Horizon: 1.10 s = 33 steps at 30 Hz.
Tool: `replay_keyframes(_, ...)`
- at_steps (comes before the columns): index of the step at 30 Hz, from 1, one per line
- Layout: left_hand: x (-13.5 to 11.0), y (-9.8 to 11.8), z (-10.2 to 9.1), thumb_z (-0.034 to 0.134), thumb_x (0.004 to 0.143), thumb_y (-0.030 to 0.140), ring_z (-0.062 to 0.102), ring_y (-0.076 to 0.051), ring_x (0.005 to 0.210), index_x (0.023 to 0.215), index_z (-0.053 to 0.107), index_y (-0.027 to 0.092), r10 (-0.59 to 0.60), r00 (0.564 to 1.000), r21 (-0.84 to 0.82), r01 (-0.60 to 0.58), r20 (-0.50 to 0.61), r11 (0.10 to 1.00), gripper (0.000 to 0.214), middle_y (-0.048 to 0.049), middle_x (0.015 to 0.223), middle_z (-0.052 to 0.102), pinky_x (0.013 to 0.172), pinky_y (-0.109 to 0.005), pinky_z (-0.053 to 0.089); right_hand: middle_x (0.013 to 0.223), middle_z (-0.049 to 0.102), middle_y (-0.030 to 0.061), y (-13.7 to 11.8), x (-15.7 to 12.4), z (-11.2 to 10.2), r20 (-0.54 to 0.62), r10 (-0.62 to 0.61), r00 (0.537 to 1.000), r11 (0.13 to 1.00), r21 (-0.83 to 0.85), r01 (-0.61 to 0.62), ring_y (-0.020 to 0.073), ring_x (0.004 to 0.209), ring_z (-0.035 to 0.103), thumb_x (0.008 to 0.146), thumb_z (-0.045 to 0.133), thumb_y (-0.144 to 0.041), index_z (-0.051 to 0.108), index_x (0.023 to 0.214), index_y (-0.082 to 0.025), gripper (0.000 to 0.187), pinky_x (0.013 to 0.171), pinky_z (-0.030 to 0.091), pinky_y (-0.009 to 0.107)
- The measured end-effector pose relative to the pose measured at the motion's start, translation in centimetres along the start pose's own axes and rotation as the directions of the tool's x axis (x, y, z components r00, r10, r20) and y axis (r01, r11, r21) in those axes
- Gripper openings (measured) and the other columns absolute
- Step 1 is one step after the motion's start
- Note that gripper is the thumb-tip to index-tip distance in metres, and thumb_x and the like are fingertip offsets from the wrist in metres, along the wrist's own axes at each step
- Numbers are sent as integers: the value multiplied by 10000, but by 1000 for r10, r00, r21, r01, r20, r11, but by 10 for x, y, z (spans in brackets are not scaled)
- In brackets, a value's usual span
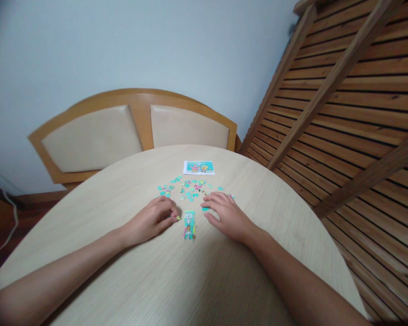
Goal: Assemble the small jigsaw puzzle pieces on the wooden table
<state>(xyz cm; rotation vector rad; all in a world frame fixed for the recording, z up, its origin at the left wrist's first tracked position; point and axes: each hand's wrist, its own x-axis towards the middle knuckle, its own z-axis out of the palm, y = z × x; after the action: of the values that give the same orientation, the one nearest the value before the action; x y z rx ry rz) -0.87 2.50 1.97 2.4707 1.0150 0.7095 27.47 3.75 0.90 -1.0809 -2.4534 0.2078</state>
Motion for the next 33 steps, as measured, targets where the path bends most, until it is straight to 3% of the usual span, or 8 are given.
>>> replay_keyframes(5, 0, 18, 12, 638, 942, 356, 617, -200, 878, 917, 658, 203, -68, 994, -182, 51, -89, 982, 156, -29, 876, 688, 851, -354, 485, 1124, 719, 91, -28, 3, -1, -44, 7, 999, 989, 146, 0, 256, 1108, 628, 944, 586, -290, 679, 1120, -230, 208, 1009, 452, 457)
replay_keyframes(9, 0, 24, 20, 661, 921, 454, 629, -188, 819, 883, 660, 193, -107, 989, -282, 75, -99, 956, 263, -31, 852, 695, 799, -326, 493, 1031, 752, 52, -49, 6, 5, -12, 47, 999, 951, 307, -41, 224, 992, 680, 909, 632, -275, 681, 1069, -234, 172, 949, 478, 392)
replay_keyframes(14, -1, 23, 21, 680, 911, 429, 642, -188, 810, 885, 641, 188, -134, 987, -305, 101, -89, 947, 246, -33, 862, 698, 741, -307, 498, 934, 763, 5, -50, 8, 5, 0, 87, 996, 910, 408, -80, 179, 886, 702, 886, 640, -207, 698, 1007, -233, 136, 925, 481, 341)
replay_keyframes(18, -2, 19, 19, 652, 941, 343, 648, -214, 1018, 1057, 641, 210, 13, 998, -204, -23, -54, 979, 176, -69, 1072, 704, 919, -375, 510, 872, 768, 14, -39, 6, -5, 27, 116, 993, 908, 402, -117, 176, 826, 704, 884, 632, -222, 730, 893, -220, 98, 823, 521, 307)
replay_keyframes(22, -3, 17, 16, 609, 966, 319, 591, -233, 1204, 1215, 622, 237, 203, 977, -81, -197, 70, 977, 263, -92, 1272, 650, 1044, -413, 467, 847, 771, 21, -33, 4, -11, 91, 139, 986, 892, 420, -165, 174, 799, 703, 868, 644, -238, 749, 858, -211, 109, 761, 537, 282)
replay_keyframes(25, -3, 18, 14, 591, 973, 308, 602, -234, 1194, 1196, 642, 243, 224, 966, -27, -223, 127, 975, 238, -80, 1260, 659, 1038, -403, 475, 832, 770, 16, -33, 4, -10, 132, 124, 984, 894, 415, -168, 173, 795, 700, 858, 662, -239, 755, 843, -210, 99, 756, 532, 279)
replay_keyframes(33, -4, 17, 12, 571, 987, 297, 612, -220, 1171, 1177, 662, 238, 238, 960, 7, -241, 145, 970, 219, -71, 1256, 653, 1025, -372, 490, 798, 771, 8, -35, 2, -9, 176, 118, 977, 899, 398, -180, 166, 752, 694, 851, 664, -216, 766, 824, -206, 106, 723, 517, 270)
